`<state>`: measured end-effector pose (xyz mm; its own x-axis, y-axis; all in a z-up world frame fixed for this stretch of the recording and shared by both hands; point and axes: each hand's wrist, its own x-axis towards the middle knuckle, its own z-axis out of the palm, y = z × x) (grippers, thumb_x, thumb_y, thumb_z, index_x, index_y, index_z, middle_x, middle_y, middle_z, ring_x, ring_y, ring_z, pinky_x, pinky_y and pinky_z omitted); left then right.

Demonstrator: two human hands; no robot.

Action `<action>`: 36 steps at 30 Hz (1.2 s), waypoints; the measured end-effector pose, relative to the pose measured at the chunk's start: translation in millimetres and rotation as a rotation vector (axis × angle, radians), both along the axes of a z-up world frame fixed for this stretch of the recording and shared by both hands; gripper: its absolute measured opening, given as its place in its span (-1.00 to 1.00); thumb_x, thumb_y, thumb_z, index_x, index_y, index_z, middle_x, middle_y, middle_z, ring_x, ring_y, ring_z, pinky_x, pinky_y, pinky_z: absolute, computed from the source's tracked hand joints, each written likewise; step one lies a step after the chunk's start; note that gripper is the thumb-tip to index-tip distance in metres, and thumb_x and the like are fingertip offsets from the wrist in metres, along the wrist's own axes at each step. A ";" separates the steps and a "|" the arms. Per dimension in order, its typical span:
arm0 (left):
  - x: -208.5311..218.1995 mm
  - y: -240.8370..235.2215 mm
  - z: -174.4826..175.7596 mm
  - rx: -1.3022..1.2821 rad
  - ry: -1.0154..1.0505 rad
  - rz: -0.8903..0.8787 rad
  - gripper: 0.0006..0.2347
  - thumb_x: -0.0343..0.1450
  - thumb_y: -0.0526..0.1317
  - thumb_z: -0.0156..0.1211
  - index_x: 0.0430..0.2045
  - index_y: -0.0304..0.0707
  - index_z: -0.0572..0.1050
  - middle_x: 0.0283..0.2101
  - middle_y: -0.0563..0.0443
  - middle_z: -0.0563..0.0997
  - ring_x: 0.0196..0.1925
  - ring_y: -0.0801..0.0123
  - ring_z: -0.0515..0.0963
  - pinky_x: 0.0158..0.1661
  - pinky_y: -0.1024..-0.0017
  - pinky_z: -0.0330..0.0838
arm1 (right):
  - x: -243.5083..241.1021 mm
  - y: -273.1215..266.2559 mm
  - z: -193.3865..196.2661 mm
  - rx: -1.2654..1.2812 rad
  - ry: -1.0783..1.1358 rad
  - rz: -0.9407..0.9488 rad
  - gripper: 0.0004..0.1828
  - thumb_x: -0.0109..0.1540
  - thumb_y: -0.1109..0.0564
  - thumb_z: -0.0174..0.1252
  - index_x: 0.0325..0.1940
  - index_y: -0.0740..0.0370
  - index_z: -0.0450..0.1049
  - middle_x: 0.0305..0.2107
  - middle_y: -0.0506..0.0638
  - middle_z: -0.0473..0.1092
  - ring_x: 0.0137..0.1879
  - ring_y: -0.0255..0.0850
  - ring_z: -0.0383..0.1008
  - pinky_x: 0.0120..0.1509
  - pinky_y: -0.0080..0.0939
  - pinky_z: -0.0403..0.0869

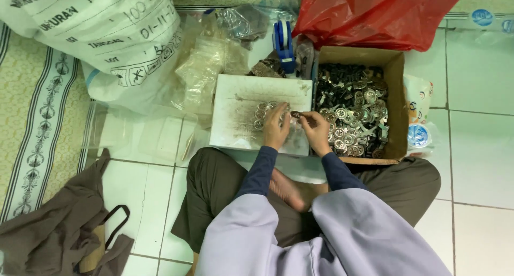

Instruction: A person sitting on the floor is packaging small metal components by picking them up from a large box and placing them into a small plastic bag.

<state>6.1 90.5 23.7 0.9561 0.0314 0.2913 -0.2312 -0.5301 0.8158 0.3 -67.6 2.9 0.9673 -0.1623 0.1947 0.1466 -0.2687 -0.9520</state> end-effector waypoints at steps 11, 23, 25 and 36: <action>-8.8 59.5 -53.8 0.542 0.240 0.054 -0.52 0.60 0.13 -0.27 0.36 -0.06 0.26 0.48 -0.13 0.20 0.53 0.05 0.11 0.44 -0.24 -0.27 | 2.7 61.1 24.7 -0.577 -0.327 0.262 -0.77 0.18 0.35 0.22 -0.07 0.31 0.60 -0.08 0.25 0.48 0.08 0.19 0.54 0.14 0.08 0.55; -9.1 57.2 -53.6 0.647 0.304 0.013 -0.47 0.59 0.17 -0.36 0.45 0.00 0.13 0.53 -0.14 0.08 0.57 0.08 -0.01 0.47 -0.14 -0.31 | 0.1 58.6 13.9 -0.659 -0.275 0.253 -0.63 0.18 0.26 0.22 0.08 0.32 0.55 0.09 0.35 0.41 0.29 0.25 0.40 0.40 0.14 0.36; -10.1 57.2 -52.7 0.655 0.322 0.007 -0.47 0.59 0.18 -0.38 0.45 0.00 0.13 0.53 -0.14 0.07 0.58 0.08 -0.02 0.48 -0.13 -0.32 | -2.0 58.7 16.0 -0.674 -0.262 0.260 -0.63 0.19 0.25 0.21 0.10 0.32 0.54 0.10 0.35 0.41 0.30 0.24 0.39 0.42 0.14 0.34; -0.1 73.1 -65.2 0.228 0.252 0.057 -0.46 0.57 0.10 -0.13 0.42 -0.16 0.12 0.47 -0.24 0.19 0.52 -0.03 0.12 0.47 -0.12 -0.15 | 6.3 64.2 11.9 -0.602 -0.253 0.211 -0.64 0.22 0.27 0.20 0.12 0.28 0.54 0.05 0.24 0.43 0.25 0.16 0.44 0.35 0.08 0.41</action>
